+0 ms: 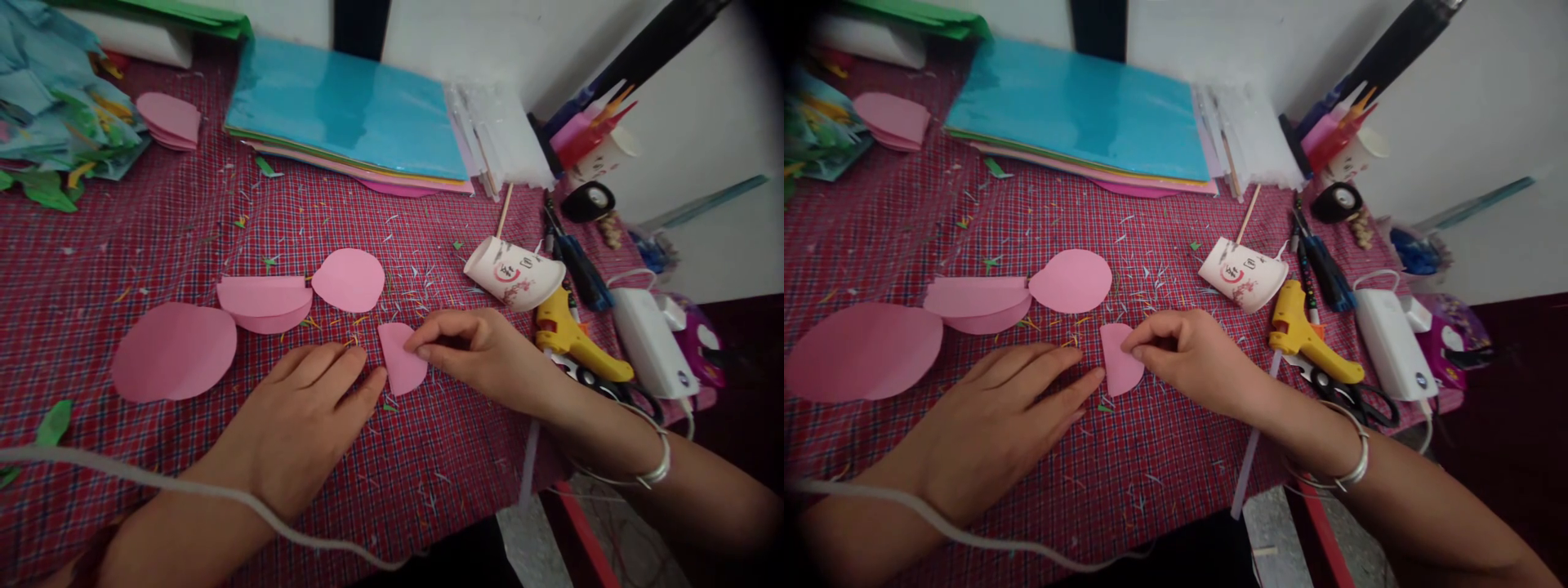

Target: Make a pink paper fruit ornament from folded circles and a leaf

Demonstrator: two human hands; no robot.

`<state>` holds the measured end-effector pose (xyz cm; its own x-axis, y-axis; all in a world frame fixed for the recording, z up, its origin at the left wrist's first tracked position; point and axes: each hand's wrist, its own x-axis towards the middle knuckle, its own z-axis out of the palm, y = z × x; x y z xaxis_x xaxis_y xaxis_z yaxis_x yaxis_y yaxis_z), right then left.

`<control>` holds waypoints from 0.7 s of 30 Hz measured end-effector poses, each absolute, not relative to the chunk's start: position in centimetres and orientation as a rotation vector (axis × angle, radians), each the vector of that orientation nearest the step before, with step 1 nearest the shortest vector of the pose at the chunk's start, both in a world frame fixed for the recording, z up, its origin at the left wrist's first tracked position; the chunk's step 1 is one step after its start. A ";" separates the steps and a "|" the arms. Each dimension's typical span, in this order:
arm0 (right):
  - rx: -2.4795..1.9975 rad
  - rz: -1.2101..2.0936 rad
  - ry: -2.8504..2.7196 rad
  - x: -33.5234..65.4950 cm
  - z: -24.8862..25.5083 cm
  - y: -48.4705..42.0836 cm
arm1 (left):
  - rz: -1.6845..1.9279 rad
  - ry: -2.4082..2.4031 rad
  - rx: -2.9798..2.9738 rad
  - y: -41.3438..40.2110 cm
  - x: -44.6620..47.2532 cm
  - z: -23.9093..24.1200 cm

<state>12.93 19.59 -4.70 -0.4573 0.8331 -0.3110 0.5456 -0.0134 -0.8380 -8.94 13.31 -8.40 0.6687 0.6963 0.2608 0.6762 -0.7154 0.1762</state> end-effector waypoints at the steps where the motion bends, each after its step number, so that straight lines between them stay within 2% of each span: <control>1: -1.448 1.459 -1.985 12.9 -4.7 19.6 | 0.480 1.158 2.811 13.3 -9.0 -8.4; 21: -1.444 1.368 -2.027 12.8 -4.9 19.4 | 0.469 1.170 2.837 13.3 -8.7 -8.6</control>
<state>12.80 19.40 -4.93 -0.4494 0.8524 -0.2671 0.5665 0.0407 -0.8231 -8.68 13.32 -8.63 0.6704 0.6943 0.2619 0.6829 -0.7153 0.1481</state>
